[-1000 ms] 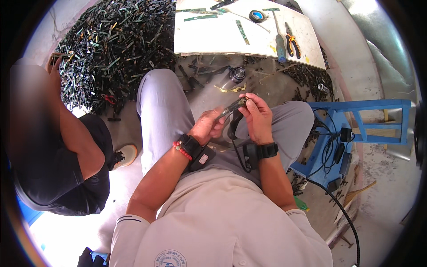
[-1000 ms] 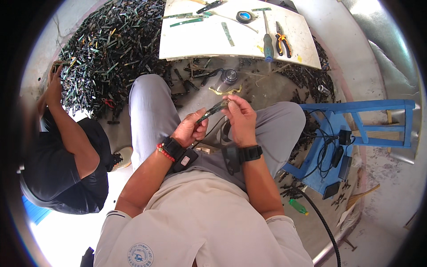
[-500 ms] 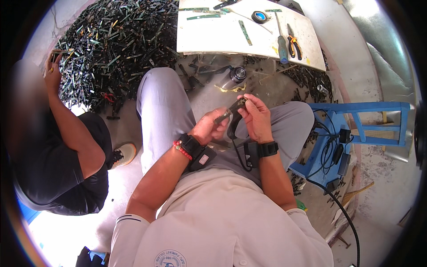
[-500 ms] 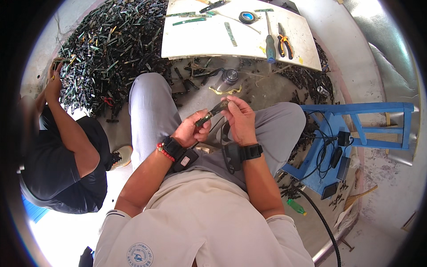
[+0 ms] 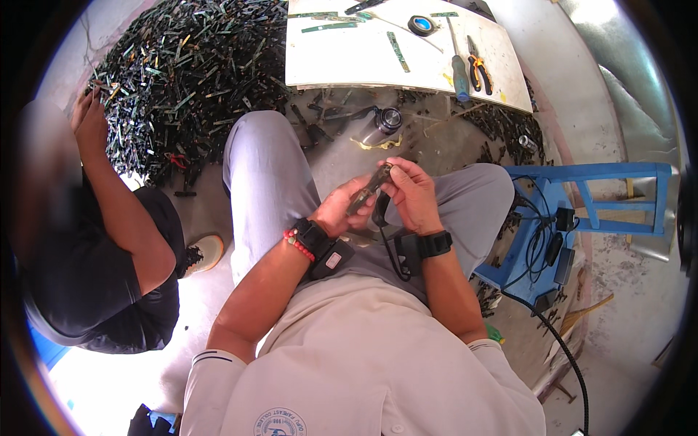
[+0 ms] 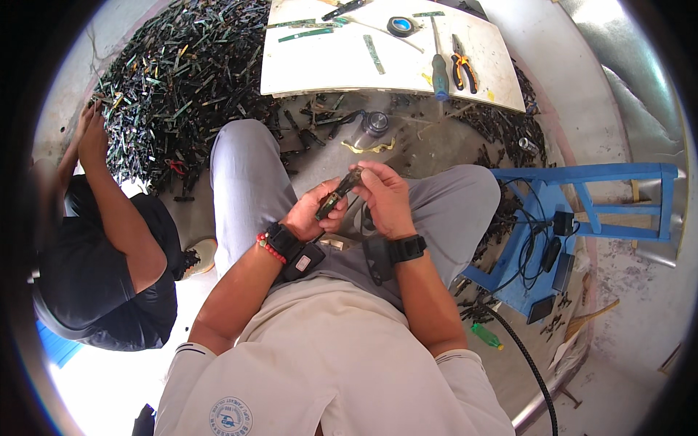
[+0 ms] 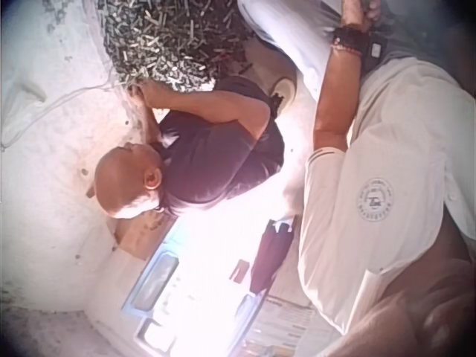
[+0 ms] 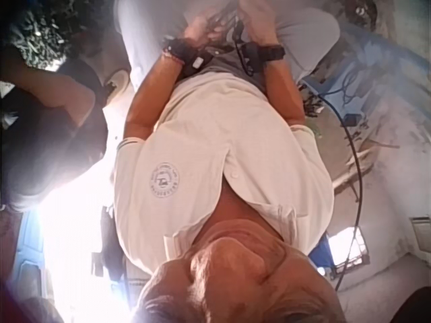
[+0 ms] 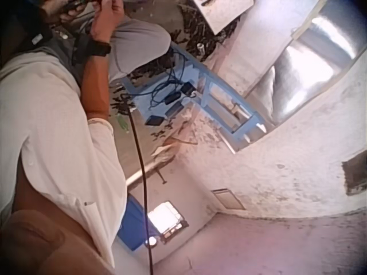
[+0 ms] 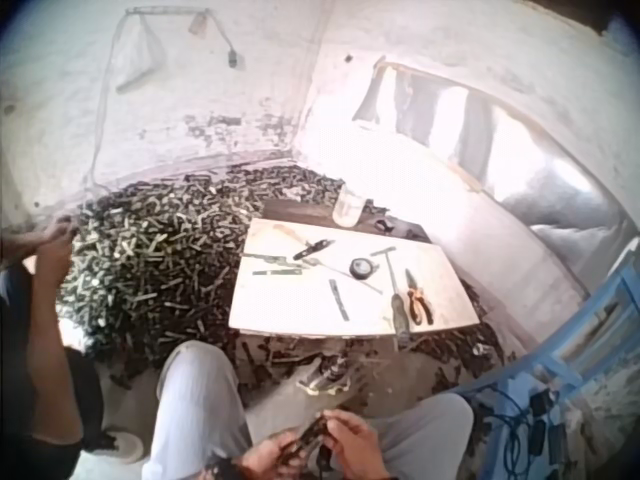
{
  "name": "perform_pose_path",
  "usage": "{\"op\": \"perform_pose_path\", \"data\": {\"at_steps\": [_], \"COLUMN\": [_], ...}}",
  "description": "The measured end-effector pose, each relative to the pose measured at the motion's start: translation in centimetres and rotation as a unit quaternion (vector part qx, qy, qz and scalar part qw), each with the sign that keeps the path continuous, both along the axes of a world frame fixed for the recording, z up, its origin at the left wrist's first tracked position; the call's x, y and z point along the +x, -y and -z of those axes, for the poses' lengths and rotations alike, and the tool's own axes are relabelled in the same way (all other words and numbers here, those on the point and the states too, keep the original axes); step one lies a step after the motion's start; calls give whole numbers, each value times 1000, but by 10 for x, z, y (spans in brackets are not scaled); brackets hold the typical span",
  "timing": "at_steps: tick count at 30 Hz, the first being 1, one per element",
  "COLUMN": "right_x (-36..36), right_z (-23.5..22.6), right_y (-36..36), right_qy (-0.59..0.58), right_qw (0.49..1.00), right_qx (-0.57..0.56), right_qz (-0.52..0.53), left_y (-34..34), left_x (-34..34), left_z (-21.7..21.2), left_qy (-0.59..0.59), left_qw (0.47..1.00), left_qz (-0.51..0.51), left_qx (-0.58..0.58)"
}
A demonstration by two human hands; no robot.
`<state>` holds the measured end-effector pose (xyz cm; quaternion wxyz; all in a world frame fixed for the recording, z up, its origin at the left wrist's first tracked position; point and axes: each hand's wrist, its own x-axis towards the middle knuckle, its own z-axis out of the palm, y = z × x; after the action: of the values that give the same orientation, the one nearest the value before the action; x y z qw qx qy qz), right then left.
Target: The person sits on the floor and uses pliers and a screwdriver to strip components from small green circuit boards. They repeatedly pick up boards from a large pile, remove parts, and place the boards on a nearby white board. Another person works alongside them on a similar pile of electronic waste.
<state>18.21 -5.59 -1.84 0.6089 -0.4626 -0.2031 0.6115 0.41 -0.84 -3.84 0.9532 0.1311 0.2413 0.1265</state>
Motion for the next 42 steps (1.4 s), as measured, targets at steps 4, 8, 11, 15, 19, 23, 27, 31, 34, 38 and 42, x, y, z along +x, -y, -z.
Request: {"op": "perform_pose_path", "data": {"at_steps": [4,8,11,15,19,23,27,31,34,38,42], "right_x": [-4,-6,-9,-11,-11,-12,-13,-14,-14,-14,-14], "right_z": [-1,1,-1,0,1,0,-2,-3,-4,-3,-1], "right_y": [0,2,2,3,4,4,4,4,4,4,4], "right_qy": [6,14,19,23,29,15,5,9,0,-2,1], "right_qw": [1000,1000,1000,999,999,999,999,999,999,999,999], "right_qx": [-2,1,-4,4,-8,-4,0,-1,3,8,9], "right_qz": [-6,-14,-17,-29,-32,-36,-38,-35,-41,-42,-41], "left_y": [0,-1,0,-1,-1,-1,-1,0,0,1,0], "left_x": [3,4,4,5,5,5,4,7,6,7,4], "left_z": [-4,-7,-7,-14,-17,-15,-10,-21,-21,-20,-16], "left_qy": [-7,-5,-2,-15,-13,2,42,-2,2,3,30], "left_qw": [1000,1000,1000,1000,1000,1000,999,1000,1000,1000,999], "left_qz": [-20,-5,3,12,16,12,10,0,-5,-18,-11], "left_qx": [-2,3,6,9,6,4,-9,5,9,-2,-11]}}
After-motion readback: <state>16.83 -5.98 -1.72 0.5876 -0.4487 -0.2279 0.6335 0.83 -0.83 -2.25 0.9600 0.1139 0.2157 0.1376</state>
